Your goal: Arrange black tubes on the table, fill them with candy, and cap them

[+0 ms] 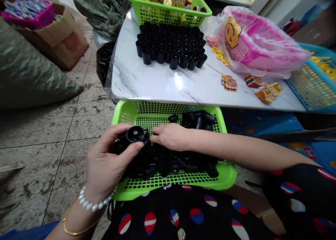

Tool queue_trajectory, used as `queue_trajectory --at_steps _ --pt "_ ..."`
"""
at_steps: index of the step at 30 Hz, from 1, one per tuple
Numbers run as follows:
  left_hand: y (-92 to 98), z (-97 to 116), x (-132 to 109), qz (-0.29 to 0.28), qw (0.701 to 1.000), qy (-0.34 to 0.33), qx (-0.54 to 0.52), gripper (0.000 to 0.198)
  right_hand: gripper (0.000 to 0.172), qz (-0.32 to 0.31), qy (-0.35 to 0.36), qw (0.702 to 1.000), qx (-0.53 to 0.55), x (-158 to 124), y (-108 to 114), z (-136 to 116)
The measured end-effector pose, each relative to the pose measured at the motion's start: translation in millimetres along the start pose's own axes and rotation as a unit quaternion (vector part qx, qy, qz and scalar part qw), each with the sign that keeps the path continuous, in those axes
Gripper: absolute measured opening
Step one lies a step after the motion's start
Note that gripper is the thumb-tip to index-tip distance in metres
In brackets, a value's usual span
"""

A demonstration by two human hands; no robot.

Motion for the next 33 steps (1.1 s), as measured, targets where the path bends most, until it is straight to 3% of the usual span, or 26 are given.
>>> queue_trajectory --at_steps 3,6,9,11,19,24,33 --pt "-4.0 3.5 0.9 -0.071 0.997 -0.032 -0.01 0.027 0.016 0.103 -0.107 0.986 0.075 -9.7 19.4 14.8" --pt "-7.8 5.7 0.7 -0.118 0.991 -0.063 0.001 0.026 0.024 0.209 -0.163 0.922 0.282 -26.2 40.9 20.0" --pt "-10.1 6.7 0.7 -0.125 0.989 -0.074 0.002 0.026 0.031 0.202 -0.173 0.857 0.441 -39.9 49.2 11.4" --pt "-11.0 7.5 0.7 -0.125 0.989 -0.077 0.001 0.025 0.032 0.213 -0.168 0.843 0.465 -45.0 49.5 3.0" --pt "-12.4 8.7 -2.2 -0.108 0.987 -0.11 0.033 0.026 0.028 0.342 -0.084 0.857 0.377 -50.7 46.1 -13.3" --pt "-11.2 8.0 -4.8 -0.101 0.985 -0.128 0.053 0.027 0.027 0.35 -0.068 0.879 0.317 -49.1 43.6 -16.8" --pt "-11.4 3.2 -6.2 -0.107 0.986 -0.122 0.047 0.028 0.029 0.349 -0.049 0.891 0.286 -49.6 49.0 -20.0"
Point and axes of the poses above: each hand's wrist, its own x-axis towards the middle knuckle, its own y-axis out of the back of the hand, z = x × y, the point moved 1 cm from there along x, towards the middle knuckle, and after that the axes turned 9 degrees about z, right-handed, at the moved point
